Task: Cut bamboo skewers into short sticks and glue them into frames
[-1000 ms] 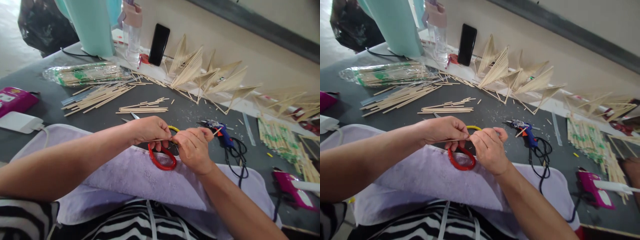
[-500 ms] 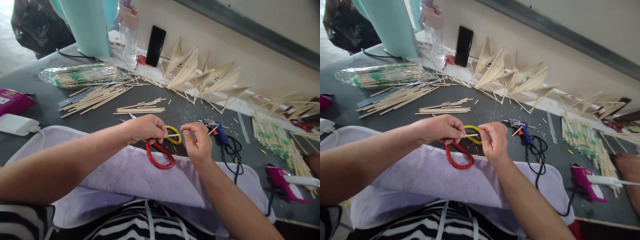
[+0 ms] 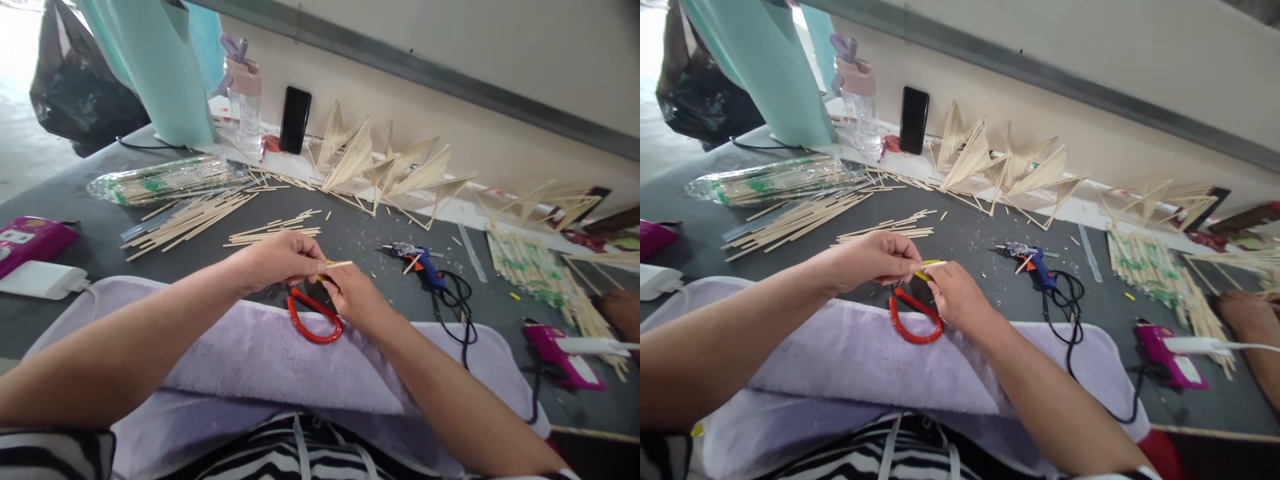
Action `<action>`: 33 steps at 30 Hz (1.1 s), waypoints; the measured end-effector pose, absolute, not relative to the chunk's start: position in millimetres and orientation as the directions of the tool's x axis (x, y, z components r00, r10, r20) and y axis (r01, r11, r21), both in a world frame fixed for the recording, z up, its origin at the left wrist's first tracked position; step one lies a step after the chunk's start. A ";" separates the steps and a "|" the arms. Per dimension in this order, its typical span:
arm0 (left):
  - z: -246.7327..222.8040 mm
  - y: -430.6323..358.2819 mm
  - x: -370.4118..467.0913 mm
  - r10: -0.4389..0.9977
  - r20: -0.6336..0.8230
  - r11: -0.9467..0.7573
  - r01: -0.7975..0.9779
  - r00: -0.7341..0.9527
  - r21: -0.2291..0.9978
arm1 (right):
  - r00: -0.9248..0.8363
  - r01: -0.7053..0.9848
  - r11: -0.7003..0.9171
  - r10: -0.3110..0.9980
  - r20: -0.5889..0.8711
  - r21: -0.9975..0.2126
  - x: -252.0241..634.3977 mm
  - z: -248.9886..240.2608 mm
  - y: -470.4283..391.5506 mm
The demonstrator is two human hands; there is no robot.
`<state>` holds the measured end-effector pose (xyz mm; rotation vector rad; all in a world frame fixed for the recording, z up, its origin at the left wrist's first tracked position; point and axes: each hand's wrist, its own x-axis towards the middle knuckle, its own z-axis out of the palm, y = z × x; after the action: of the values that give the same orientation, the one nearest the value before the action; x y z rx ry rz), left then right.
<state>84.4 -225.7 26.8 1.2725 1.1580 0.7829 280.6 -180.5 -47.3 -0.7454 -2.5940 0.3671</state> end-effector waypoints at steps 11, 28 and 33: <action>32.7 -229.3 84.2 0.946 -0.142 0.107 0.133 0.291 0.985 | -0.832 0.435 0.844 0.510 0.218 -0.313 280.6 -47.6 -178.9; 47.6 -218.1 45.5 0.999 -0.016 0.016 0.006 0.029 1.000 | -0.581 0.453 0.034 0.769 -0.266 -0.891 319.2 -13.9 -153.9; 56.0 -219.1 32.9 1.000 -0.010 0.010 -0.083 0.001 0.996 | -0.504 0.201 -0.253 0.802 -0.321 -0.946 323.9 -9.7 -151.1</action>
<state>32.9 -219.1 56.0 1.1404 1.1519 1.2393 323.9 -151.1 -9.7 -1.2177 -1.5605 1.8066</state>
